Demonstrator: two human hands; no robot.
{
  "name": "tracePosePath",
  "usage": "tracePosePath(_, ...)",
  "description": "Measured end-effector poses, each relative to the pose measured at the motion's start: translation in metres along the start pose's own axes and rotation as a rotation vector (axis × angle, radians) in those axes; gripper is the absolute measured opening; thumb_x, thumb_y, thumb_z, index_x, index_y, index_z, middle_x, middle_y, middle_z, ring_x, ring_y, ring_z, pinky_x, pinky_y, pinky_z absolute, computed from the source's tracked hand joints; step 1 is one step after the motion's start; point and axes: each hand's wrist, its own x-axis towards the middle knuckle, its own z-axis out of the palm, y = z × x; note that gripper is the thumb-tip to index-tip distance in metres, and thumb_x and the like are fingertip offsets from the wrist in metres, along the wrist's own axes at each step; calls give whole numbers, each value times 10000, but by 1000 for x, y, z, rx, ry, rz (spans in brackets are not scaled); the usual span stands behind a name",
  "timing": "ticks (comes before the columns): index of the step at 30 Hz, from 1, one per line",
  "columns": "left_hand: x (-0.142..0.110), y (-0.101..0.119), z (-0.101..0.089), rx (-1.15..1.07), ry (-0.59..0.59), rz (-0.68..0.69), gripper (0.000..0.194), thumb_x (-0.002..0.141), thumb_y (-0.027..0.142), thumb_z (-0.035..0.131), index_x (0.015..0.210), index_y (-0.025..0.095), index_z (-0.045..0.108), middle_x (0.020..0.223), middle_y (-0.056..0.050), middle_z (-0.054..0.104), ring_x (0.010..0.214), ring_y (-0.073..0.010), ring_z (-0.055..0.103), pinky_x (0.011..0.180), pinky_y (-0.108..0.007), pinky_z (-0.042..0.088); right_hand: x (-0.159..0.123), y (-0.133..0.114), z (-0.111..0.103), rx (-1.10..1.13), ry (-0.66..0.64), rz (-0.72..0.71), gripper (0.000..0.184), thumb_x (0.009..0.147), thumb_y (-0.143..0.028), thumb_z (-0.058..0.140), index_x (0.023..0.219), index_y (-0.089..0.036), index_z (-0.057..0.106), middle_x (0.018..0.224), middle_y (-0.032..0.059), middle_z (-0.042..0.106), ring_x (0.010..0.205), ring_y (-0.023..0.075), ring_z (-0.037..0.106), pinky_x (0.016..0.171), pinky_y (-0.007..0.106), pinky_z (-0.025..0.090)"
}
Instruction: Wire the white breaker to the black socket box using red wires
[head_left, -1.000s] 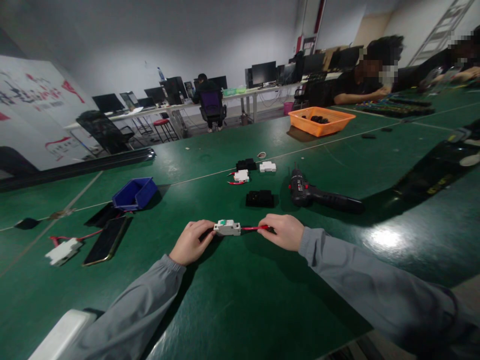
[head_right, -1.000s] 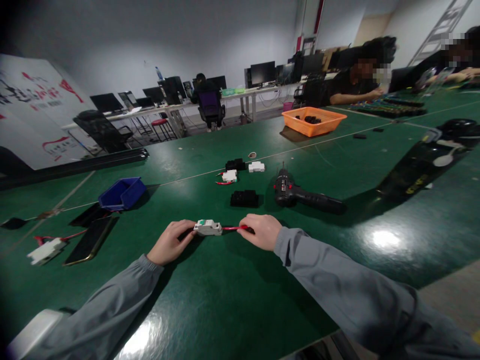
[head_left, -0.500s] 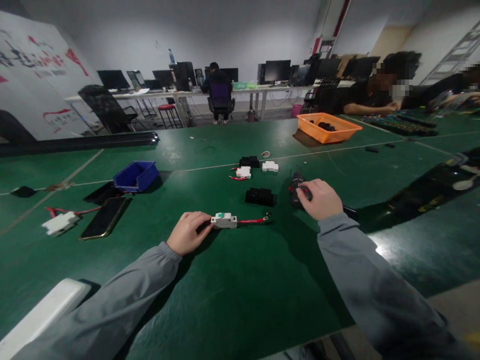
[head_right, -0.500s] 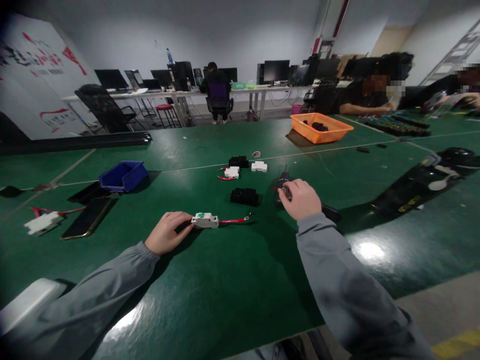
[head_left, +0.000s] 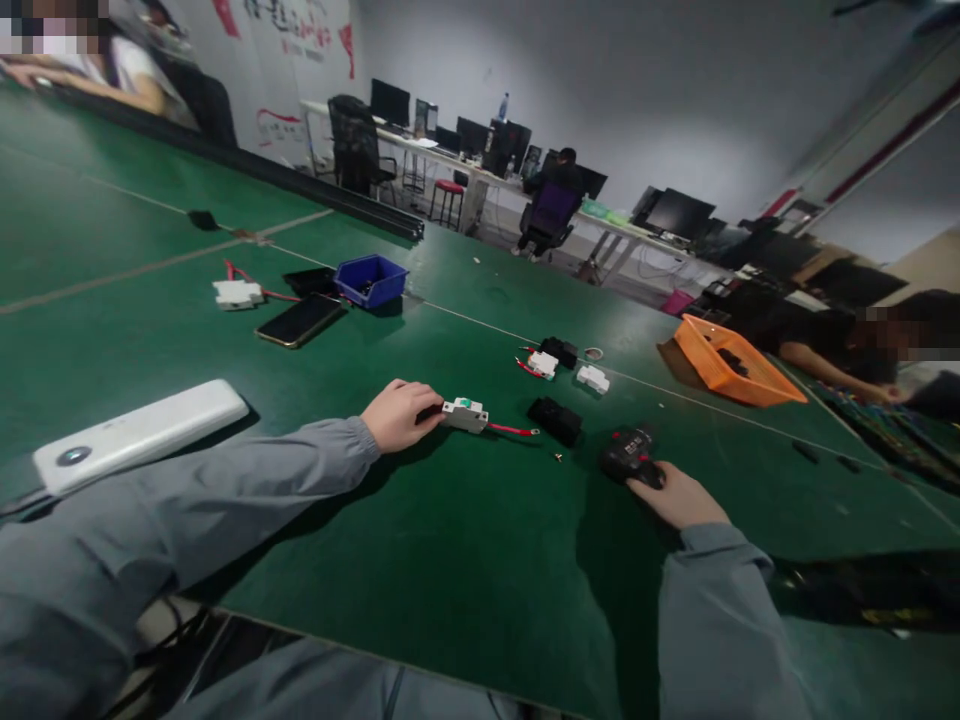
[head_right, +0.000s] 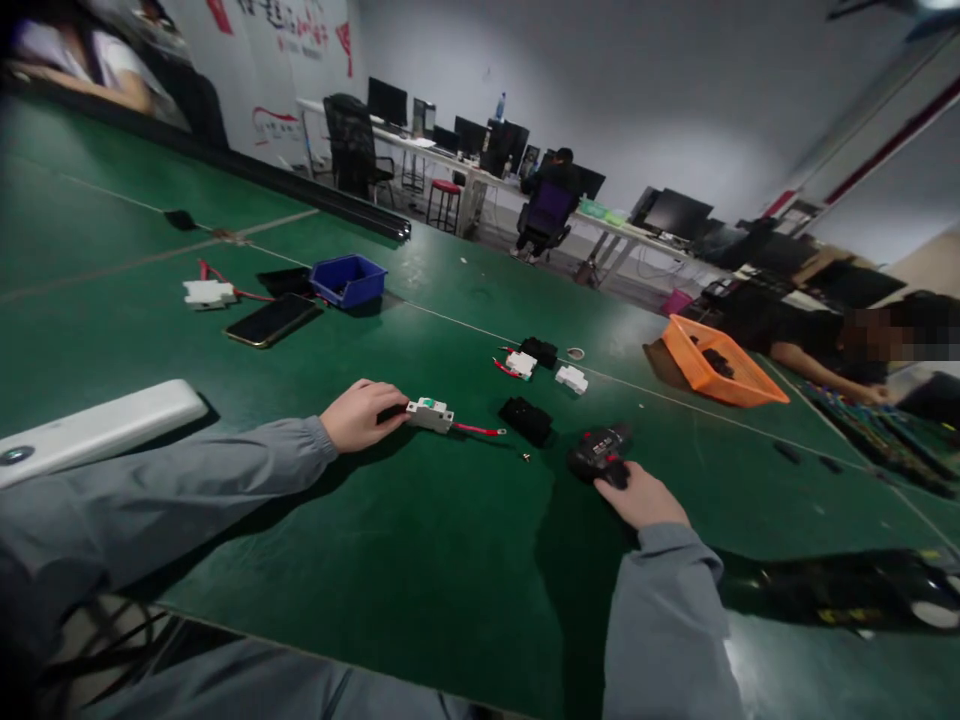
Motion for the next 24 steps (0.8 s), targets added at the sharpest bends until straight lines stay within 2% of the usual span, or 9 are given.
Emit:
tracePosePath(4, -1, -2, 0, -20, 2, -10, 219, 925, 369, 510, 1015, 223, 647, 958, -37, 689, 901, -187, 627, 797, -346, 363, 10, -8, 1, 142, -84, 58, 650, 745, -596, 664, 1109, -59, 637, 1031, 198, 709, 935, 319, 687, 833, 397, 508)
tracePosePath(8, 0, -3, 1, -47, -2, -9, 233, 927, 384, 505, 1025, 225, 644, 972, -36, 687, 910, -185, 627, 790, -338, 361, 5, -13, -6, 290, -116, 104, 509, 706, -569, 691, 959, -128, 665, 952, 146, 735, 909, 308, 696, 859, 403, 507)
tracePosePath(11, 0, -5, 0, -71, -11, -10, 245, 929, 396, 499, 1030, 227, 645, 974, -36, 686, 919, -186, 627, 792, -335, 363, -3, -16, -14, 424, -114, 150, 454, 672, -559, 707, 900, -170, 658, 867, 103, 743, 856, 297, 700, 823, 394, 517)
tracePosePath(13, 0, -5, 0, -83, -15, -13, 247, 929, 401, 498, 1028, 227, 644, 969, -34, 685, 920, -186, 627, 800, -337, 365, -10, -20, -18, 544, -72, 192, 466, 639, -543, 727, 910, -174, 640, 809, 82, 728, 786, 287, 690, 746, 383, 525)
tracePosePath(16, 0, -5, -1, -94, -20, -17, 246, 929, 402, 500, 1024, 225, 641, 965, -33, 683, 925, -187, 626, 809, -341, 364, -22, -34, -22, 787, 83, 194, 489, 597, -500, 761, 943, -188, 611, 803, 60, 693, 737, 263, 655, 660, 356, 516)
tracePosePath(18, 0, -4, -1, -104, -21, -17, 243, 928, 401, 502, 1022, 226, 642, 966, -32, 682, 929, -188, 625, 813, -343, 363, -34, -46, -25, 996, 179, 124, 496, 591, -481, 772, 966, -204, 606, 872, 60, 674, 761, 248, 635, 666, 346, 514)
tracePosePath(20, 1, -4, -1, -118, -15, -20, 240, 923, 403, 507, 1013, 229, 646, 962, -31, 681, 929, -188, 624, 818, -345, 361, -50, -60, -26, 1228, 179, 5, 504, 621, -502, 758, 1010, -222, 604, 950, 64, 645, 762, 228, 610, 677, 349, 512)
tracePosePath(22, 1, -5, 0, -130, -5, -24, 237, 919, 403, 511, 1005, 231, 648, 954, -31, 680, 924, -187, 622, 826, -347, 360, -70, -74, -24, 1401, 13, -192, 498, 713, -576, 670, 1078, -242, 612, 994, 71, 605, 722, 205, 568, 665, 360, 500)
tracePosePath(24, 1, -5, 0, -138, -3, -22, 232, 920, 401, 510, 1002, 232, 646, 952, -29, 678, 923, -186, 621, 836, -349, 360, -90, -87, -19, 1486, -202, -371, 564, 757, -683, 547, 1094, -240, 639, 939, 80, 568, 635, 190, 495, 605, 368, 472)
